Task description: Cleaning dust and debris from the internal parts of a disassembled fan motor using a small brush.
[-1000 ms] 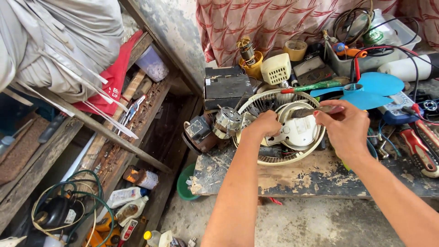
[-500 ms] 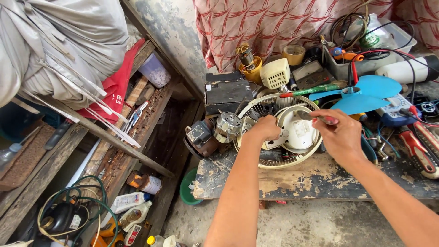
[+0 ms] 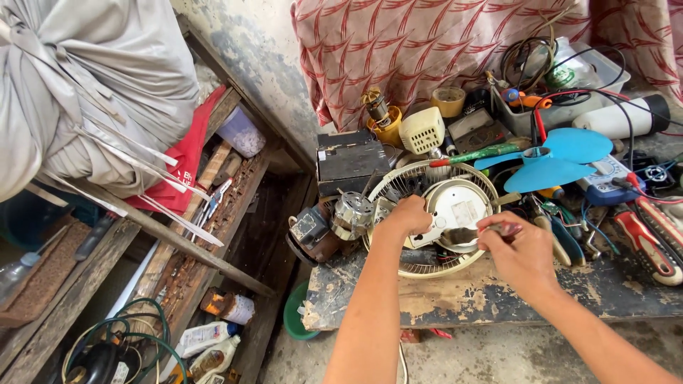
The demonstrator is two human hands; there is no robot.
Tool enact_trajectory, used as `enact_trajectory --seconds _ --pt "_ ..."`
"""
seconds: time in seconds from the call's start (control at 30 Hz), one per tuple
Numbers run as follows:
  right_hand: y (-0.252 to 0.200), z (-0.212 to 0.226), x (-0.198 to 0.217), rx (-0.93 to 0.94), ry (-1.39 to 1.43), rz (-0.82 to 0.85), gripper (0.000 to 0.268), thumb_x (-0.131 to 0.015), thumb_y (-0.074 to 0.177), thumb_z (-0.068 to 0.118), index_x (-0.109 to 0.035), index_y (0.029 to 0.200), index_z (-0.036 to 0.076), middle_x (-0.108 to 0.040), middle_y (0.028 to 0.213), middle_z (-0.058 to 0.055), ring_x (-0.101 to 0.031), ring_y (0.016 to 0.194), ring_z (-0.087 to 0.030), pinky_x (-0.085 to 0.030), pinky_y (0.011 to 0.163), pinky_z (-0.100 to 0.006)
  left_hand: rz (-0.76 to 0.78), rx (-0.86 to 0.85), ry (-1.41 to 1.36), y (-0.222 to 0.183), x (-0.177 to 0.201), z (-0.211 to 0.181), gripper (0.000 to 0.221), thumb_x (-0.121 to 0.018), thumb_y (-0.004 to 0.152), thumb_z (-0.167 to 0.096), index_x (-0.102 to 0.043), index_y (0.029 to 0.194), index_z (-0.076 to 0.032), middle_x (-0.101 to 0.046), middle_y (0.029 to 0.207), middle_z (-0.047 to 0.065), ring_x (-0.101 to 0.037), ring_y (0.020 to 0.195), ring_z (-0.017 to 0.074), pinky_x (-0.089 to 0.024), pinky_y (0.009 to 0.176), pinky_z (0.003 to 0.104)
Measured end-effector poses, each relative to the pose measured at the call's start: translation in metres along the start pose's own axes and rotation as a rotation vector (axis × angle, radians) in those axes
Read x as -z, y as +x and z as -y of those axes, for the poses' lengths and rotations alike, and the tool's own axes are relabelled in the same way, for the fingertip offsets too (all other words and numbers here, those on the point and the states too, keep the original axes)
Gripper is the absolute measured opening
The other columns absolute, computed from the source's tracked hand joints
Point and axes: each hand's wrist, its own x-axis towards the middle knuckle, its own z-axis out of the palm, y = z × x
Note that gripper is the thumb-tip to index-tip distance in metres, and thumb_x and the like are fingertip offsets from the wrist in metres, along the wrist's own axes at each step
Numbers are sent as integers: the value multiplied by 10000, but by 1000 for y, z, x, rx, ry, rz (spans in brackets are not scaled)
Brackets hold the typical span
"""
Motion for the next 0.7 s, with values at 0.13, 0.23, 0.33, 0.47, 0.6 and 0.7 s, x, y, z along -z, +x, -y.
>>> enact_trajectory --seconds 0.13,0.23,0.33,0.47,0.6,0.7 --pt "12 -10 -8 132 -16 -101 181 -688 807 74 -812 837 202 -698 580 -79 -545 587 -107 -476 579 -252 -111 -208 68 66 -21 47 548 -614 831 -162 -587 1293 132 -691 1010 286 -641 600 283 -474 473 370" --pt "27 -19 1 151 -45 -112 160 -661 823 42 -801 819 119 -702 580 -110 -654 577 -185 -504 625 -297 -89 -197 23 27 -11 25 612 -587 827 -147 -534 1361 148 -650 1147 334 -655 709 311 -500 551 379" --pt "39 -27 8 112 -234 -155 149 -700 947 173 -810 845 174 -731 589 -17 -695 648 -70 -492 864 -259 -2 16 5 -11 0 -5 507 -434 819 111 -520 1312 24 -547 1090 137 -535 744 190 -397 592 347" --pt "30 -18 9 19 -117 -61 101 -716 947 69 -808 907 80 -775 719 -101 -726 641 -158 -555 619 -260 -5 13 13 -5 1 -3 530 -440 820 93 -512 1341 25 -546 1139 149 -548 778 206 -405 614 350" --pt "34 -24 9 -40 48 8 103 -684 968 -52 -780 975 -16 -777 833 -189 -712 648 -222 -590 571 -262 5 11 2 -6 1 -3 458 -448 837 91 -519 1284 20 -544 1157 156 -559 798 209 -395 607 356" --pt "38 -23 15 -23 -112 -119 189 -672 960 115 -786 814 76 -740 640 -80 -713 590 -147 -573 720 -276 3 17 -10 -11 1 -6 403 -422 819 103 -523 1197 7 -507 1062 124 -499 759 189 -369 607 346"
